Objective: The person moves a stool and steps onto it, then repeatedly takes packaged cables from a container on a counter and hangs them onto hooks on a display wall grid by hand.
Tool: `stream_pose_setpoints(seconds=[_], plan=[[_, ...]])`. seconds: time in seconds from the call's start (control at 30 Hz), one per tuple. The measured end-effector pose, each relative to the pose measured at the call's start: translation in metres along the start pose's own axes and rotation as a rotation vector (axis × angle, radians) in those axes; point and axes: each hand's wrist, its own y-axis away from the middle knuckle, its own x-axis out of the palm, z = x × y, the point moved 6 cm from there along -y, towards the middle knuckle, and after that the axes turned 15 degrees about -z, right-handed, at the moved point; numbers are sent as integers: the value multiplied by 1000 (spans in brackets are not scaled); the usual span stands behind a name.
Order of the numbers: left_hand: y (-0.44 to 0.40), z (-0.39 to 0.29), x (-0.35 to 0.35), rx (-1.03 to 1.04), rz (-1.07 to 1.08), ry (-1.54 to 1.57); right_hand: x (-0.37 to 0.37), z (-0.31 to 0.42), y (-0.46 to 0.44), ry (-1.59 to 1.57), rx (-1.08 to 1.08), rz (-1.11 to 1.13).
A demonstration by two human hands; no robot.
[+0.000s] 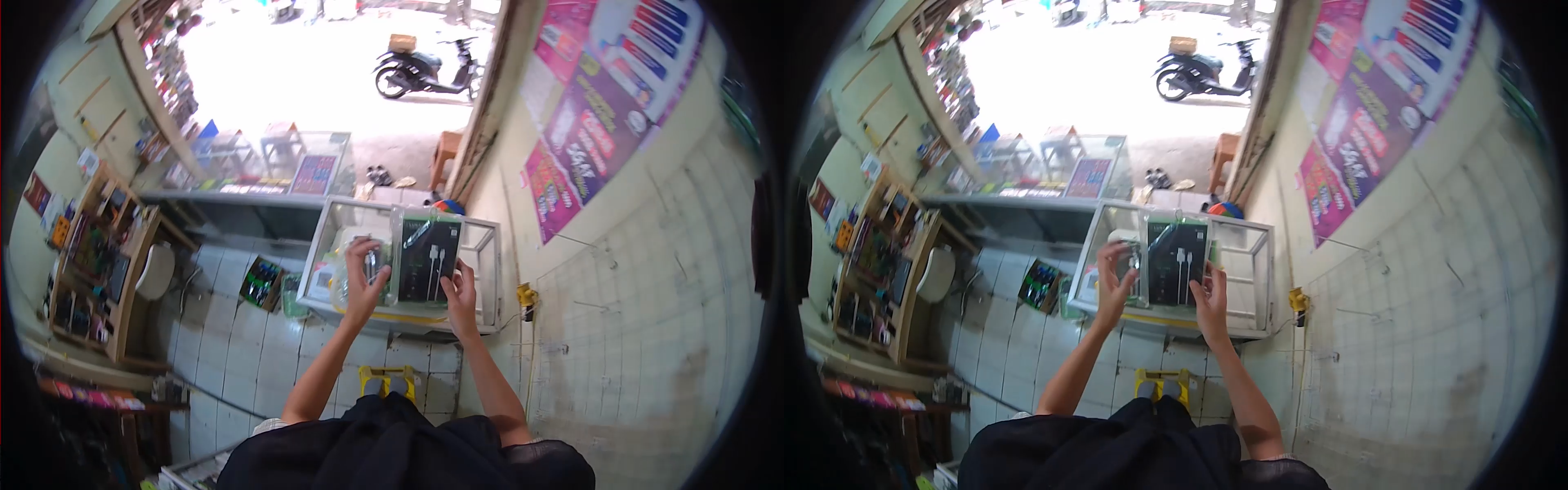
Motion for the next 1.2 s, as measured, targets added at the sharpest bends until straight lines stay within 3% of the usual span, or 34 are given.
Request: stream_pose_setpoints(seconds=[0.07, 0.17, 0.2, 0.33, 0.4, 0.43, 0.47, 0.57, 0.67, 0.7, 0.73, 0.8, 0.83, 1.0, 1.07, 1.13, 1.2], plan=[[-33, -52, 34, 90, -4, 155, -24, 36, 3, 42, -88, -6], [-55, -111, 97, 157, 326, 396, -55, 85, 12, 123, -185, -75], [-51, -133, 117, 16, 463, 543, -64, 100, 17, 146, -228, -101], [-16, -174, 167, 27, 681, 627, -100, 157, 39, 155, -323, -292], [6, -194, 178, 66, 696, 655, -112, 187, 53, 156, -378, -358], [19, -189, 187, 183, 652, 629, -119, 201, 62, 173, -429, -408], [34, -200, 189, 81, 728, 676, -126, 215, 73, 192, -475, -454], [72, -222, 199, 131, 788, 702, -140, 253, 101, 187, -572, -542], [95, -252, 206, 6, 845, 774, -150, 286, 129, 318, -676, -639], [101, -264, 207, -57, 878, 836, -156, 299, 142, 529, -785, -709], [106, -278, 208, -119, 915, 899, -160, 314, 151, 550, -821, -734], [112, -315, 206, -18, 932, 976, -149, 359, 181, 741, -1194, -807], [117, -332, 204, -30, 957, 1043, -149, 374, 188, 748, -1263, -750], [138, -412, 201, -73, 1136, 1217, -151, 436, 223, 657, -1269, -604], [138, -449, 202, -5, 1150, 1287, -149, 461, 235, 564, -1116, -649], [137, -488, 198, 74, 1165, 1355, -146, 491, 249, 662, -1268, -679], [126, -530, 184, 63, 1114, 1650, -121, 528, 268, 1165, -1479, -868]])
